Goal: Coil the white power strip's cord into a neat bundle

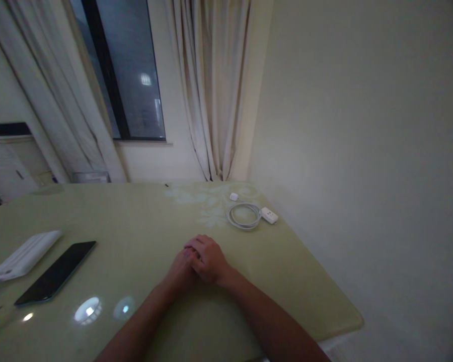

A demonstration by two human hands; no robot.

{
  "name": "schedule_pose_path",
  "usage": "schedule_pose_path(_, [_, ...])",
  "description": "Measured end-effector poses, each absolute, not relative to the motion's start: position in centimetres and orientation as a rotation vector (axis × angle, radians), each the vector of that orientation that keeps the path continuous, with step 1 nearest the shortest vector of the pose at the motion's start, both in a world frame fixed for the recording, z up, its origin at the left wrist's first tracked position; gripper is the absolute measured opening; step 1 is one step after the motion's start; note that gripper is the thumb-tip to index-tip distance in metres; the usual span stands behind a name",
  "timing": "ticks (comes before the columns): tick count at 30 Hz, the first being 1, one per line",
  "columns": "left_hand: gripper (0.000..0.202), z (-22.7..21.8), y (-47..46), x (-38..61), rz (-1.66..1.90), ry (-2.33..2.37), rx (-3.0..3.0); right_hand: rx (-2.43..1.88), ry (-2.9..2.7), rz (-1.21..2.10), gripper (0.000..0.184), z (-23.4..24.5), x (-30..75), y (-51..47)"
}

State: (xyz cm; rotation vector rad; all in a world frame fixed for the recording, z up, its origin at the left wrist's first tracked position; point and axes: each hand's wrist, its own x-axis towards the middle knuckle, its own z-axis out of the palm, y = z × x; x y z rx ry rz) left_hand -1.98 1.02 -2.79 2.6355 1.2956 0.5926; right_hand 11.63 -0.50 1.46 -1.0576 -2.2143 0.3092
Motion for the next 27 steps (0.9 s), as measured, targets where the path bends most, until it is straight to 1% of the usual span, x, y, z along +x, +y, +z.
schedule_pose_path(5, [0.036, -3.3, 1.3, -1.8, 0.565, 1.326, 2.672, -1.054, -2.206, 0.339, 0.022, 1.3, 11.6, -0.4])
schedule_pose_path(17, [0.036, -2.4, 0.8, -1.8, 0.450, 1.329, 2.650, -1.042, -2.193, 0.414, 0.022, 0.9, 11.7, -0.2])
schedule_pose_path(22, [0.034, -2.8, 1.0, -1.7, 0.472, 1.351, 2.631, -1.030, -2.187, 0.425, 0.022, 1.0, 11.8, -0.3])
schedule_pose_path(27, [0.037, -3.0, 0.9, -1.5, 0.456, 1.342, 2.628, -1.021, -2.182, 0.446, 0.021, 1.0, 11.9, -0.2])
